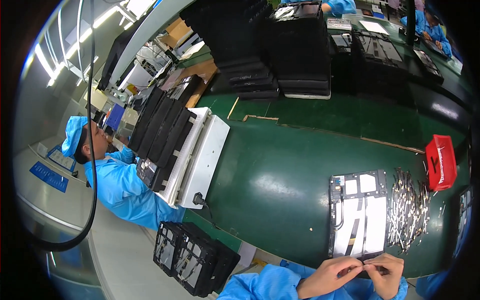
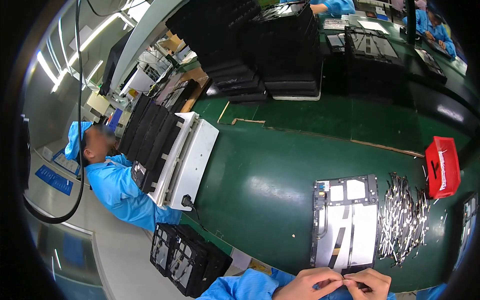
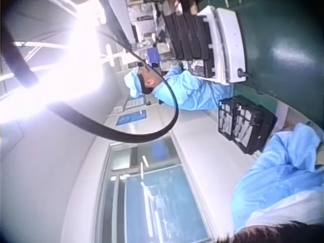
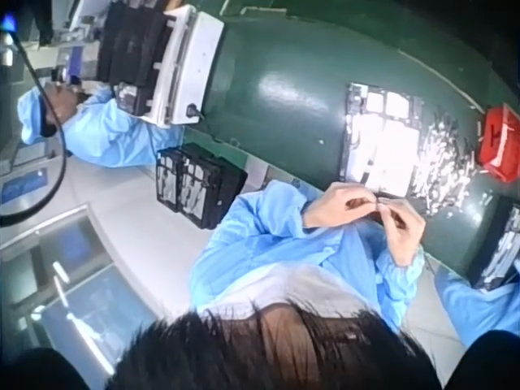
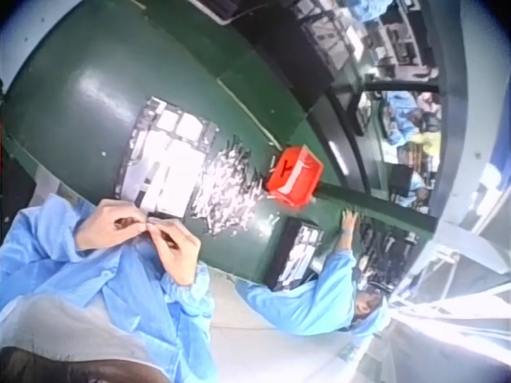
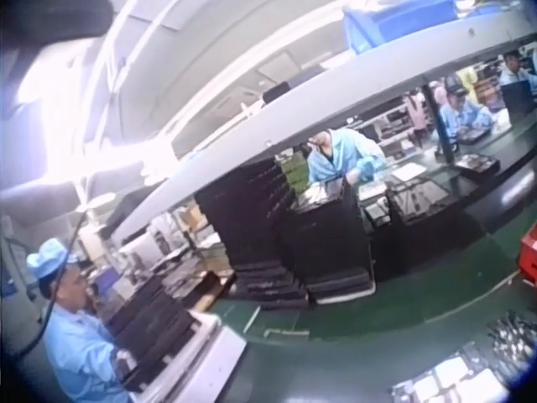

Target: The person assembles internal components of a tablet frame by manipulating ribbon cables and adhesive tapes with tweezers to connect them to electronic connectors.

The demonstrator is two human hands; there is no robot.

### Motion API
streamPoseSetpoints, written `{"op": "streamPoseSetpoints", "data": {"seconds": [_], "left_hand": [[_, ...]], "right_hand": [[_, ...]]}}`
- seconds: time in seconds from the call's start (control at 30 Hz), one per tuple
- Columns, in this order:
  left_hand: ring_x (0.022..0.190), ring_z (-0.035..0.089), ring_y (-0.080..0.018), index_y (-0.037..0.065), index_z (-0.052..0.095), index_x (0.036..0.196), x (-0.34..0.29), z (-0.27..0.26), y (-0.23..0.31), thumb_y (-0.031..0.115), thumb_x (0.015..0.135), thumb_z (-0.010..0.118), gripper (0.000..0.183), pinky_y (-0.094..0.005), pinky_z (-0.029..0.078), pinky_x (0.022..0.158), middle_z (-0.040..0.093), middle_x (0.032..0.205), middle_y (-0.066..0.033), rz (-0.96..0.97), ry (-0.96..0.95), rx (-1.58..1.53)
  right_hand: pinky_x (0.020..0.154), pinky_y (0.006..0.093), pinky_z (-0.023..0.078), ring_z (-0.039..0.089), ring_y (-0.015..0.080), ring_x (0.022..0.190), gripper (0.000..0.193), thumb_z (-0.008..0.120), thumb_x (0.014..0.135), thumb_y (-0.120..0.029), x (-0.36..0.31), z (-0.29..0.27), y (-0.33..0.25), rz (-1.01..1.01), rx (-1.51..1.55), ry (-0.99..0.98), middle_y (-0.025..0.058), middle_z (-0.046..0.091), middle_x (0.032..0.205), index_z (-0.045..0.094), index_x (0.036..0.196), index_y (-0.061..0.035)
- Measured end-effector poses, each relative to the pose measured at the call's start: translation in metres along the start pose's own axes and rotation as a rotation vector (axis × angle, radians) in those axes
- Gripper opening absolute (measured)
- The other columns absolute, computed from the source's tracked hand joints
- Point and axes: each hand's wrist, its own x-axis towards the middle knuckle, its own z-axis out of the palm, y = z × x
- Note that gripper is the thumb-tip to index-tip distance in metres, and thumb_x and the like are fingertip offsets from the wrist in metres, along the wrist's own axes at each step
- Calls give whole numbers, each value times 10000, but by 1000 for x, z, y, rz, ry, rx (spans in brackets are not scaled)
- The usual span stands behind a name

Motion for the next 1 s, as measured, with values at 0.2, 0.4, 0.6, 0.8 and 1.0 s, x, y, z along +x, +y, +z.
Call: {"op": "streamPoseSetpoints", "data": {"seconds": [0.2, 0.4, 0.6, 0.8, 1.0], "left_hand": [[874, 632, -231, 22, 650, 1025, -20, -17, -24, 90, 839, 644, 198, -307, 492, 718, 629, 974, -132, -118, -23, 47], [1132, 495, -195, 58, 575, 1203, -39, -32, -53, 110, 905, 586, 303, -287, 453, 872, 427, 1314, -115, -120, 90, -140], [1315, 338, -273, 37, 451, 1360, -46, -33, -51, 156, 902, 581, 491, -377, 313, 1053, 286, 1441, -128, -109, -3, -50], [1385, 192, -278, -15, 263, 1443, -43, -27, -35, 139, 924, 503, 592, -359, 245, 1075, 136, 1515, -143, -161, -100, -143], [1406, 125, -263, -35, 199, 1454, -53, -34, -42, 185, 950, 465, 611, -364, 242, 1079, 69, 1538, -125, -265, -156, -405]], "right_hand": [[569, 207, 446, 565, 84, 652, 78, 702, 782, 8, 4, 11, 9, 70, -10, -30, 85, 658, 775, 675, 854, 18], [458, 213, 340, 495, 97, 541, 97, 675, 695, 60, 8, 39, 39, -70, -57, 241, 81, 633, 676, 591, 692, 10], [439, 238, 394, 556, 142, 516, 124, 738, 694, 26, 24, 58, 58, -146, -57, 220, 114, 661, 735, 686, 804, -2], [425, 218, 332, 485, 85, 491, 115, 725, 706, 16, 27, 60, 59, -97, -24, 262, 66, 633, 692, 693, 814, -5], [418, 215, 319, 466, 74, 475, 116, 726, 707, 9, 23, 59, 61, -96, 14, 292, 62, 623, 679, 696, 817, -8]]}}
